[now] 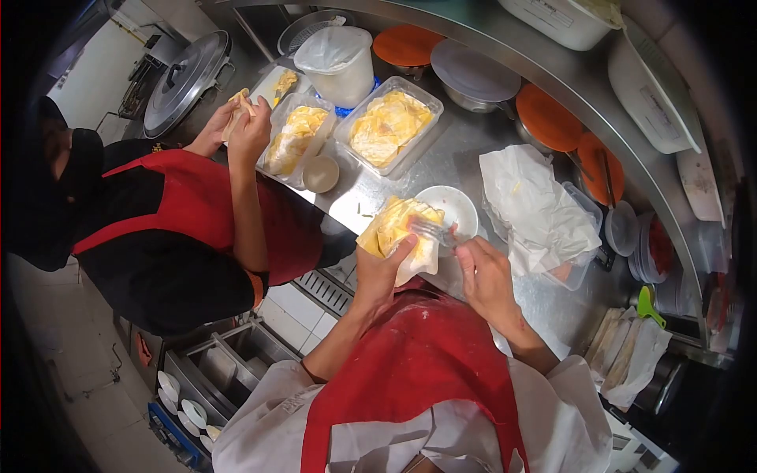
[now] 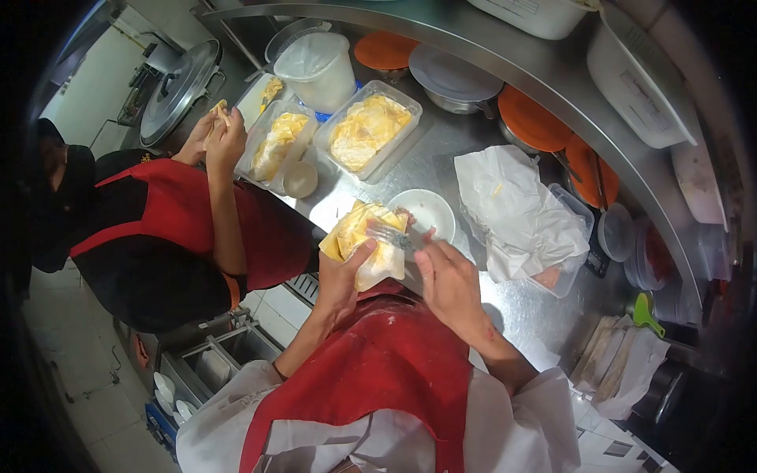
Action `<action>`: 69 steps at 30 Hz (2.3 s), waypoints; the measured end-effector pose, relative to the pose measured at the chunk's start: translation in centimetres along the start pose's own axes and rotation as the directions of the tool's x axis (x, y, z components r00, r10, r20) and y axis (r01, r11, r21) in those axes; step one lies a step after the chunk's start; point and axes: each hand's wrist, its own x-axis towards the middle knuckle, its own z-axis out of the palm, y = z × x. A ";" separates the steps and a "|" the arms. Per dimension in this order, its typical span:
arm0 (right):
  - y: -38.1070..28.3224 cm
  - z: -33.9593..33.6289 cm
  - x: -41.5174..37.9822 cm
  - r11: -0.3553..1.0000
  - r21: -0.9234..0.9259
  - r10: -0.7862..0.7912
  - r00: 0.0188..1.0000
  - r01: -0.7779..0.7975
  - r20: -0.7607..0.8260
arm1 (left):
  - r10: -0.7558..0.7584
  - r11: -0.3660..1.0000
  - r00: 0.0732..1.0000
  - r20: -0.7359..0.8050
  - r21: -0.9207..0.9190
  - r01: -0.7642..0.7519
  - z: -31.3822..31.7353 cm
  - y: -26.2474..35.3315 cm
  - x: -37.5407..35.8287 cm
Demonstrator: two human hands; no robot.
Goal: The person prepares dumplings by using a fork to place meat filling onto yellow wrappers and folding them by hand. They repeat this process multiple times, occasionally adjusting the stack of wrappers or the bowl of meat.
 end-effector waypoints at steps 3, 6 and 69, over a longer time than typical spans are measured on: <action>1.5 0.3 0.8 0.995 0.070 -0.076 0.997 0.077 -0.015 | -0.074 0.996 0.997 0.028 -0.053 0.076 0.3 0.7 -0.1; 2.4 0.6 1.7 0.983 -0.053 -0.172 0.985 0.174 0.031 | -0.135 0.985 0.989 0.058 -0.096 0.140 0.4 1.1 -0.4; 2.0 -5.7 2.0 0.895 0.404 0.089 0.963 -0.190 0.255 | -0.128 0.985 0.980 0.150 -0.095 0.143 0.5 1.0 -0.5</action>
